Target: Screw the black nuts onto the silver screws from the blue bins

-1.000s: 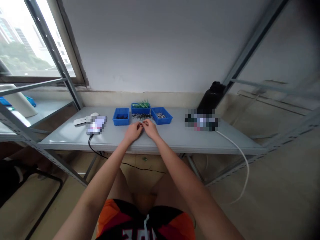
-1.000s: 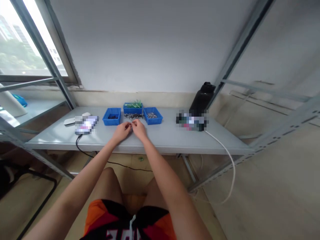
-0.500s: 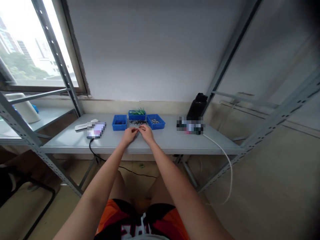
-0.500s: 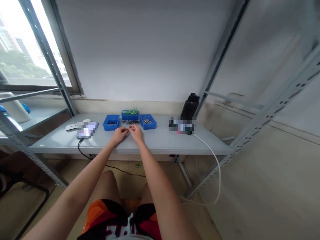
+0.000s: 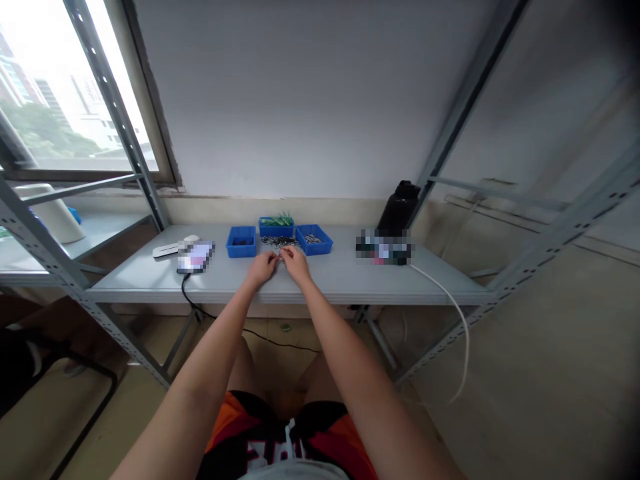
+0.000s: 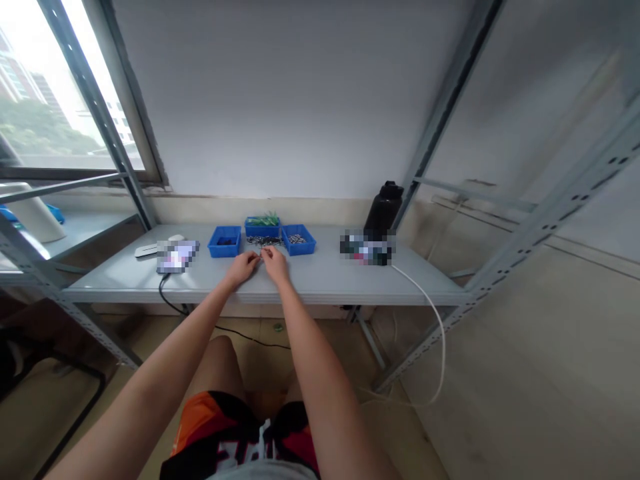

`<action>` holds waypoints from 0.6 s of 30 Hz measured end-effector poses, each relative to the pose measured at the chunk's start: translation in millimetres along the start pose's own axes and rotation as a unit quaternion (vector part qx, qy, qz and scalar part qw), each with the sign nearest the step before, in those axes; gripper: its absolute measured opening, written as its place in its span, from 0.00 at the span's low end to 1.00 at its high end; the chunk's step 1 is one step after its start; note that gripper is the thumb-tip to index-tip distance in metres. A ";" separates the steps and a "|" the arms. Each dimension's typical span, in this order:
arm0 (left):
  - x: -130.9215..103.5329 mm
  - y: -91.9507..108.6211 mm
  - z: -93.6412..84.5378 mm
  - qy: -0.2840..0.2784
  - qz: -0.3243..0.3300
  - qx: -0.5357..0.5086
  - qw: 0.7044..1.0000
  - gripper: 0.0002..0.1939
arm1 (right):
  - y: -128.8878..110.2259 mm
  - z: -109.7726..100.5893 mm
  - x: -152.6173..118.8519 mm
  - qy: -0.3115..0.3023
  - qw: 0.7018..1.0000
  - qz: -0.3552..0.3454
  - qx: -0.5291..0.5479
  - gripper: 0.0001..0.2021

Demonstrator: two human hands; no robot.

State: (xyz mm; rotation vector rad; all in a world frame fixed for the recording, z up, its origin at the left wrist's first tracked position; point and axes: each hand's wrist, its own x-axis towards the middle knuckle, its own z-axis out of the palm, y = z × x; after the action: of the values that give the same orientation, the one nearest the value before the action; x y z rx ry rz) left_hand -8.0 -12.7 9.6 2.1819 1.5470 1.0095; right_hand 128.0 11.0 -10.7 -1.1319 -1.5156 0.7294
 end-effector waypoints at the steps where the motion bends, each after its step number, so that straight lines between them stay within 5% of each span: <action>1: 0.1 -0.1 0.1 -0.001 0.002 0.003 1.000 0.12 | -0.3 -0.1 0.0 0.004 1.000 0.000 0.000 0.12; 10: -2.2 4.4 -2.2 -0.001 0.011 0.012 1.000 0.11 | -3.0 -1.8 0.5 0.028 0.999 0.013 -0.028 0.09; 18: -2.8 6.6 -5.3 0.058 -0.015 -0.040 0.997 0.11 | 0.8 0.5 2.8 0.052 0.998 0.047 -0.002 0.11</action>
State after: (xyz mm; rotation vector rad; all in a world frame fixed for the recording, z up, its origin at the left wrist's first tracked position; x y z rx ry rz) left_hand -7.5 -18.6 16.1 2.0736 1.5552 1.1859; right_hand 127.8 13.9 -10.5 -1.2320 -1.3860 0.7199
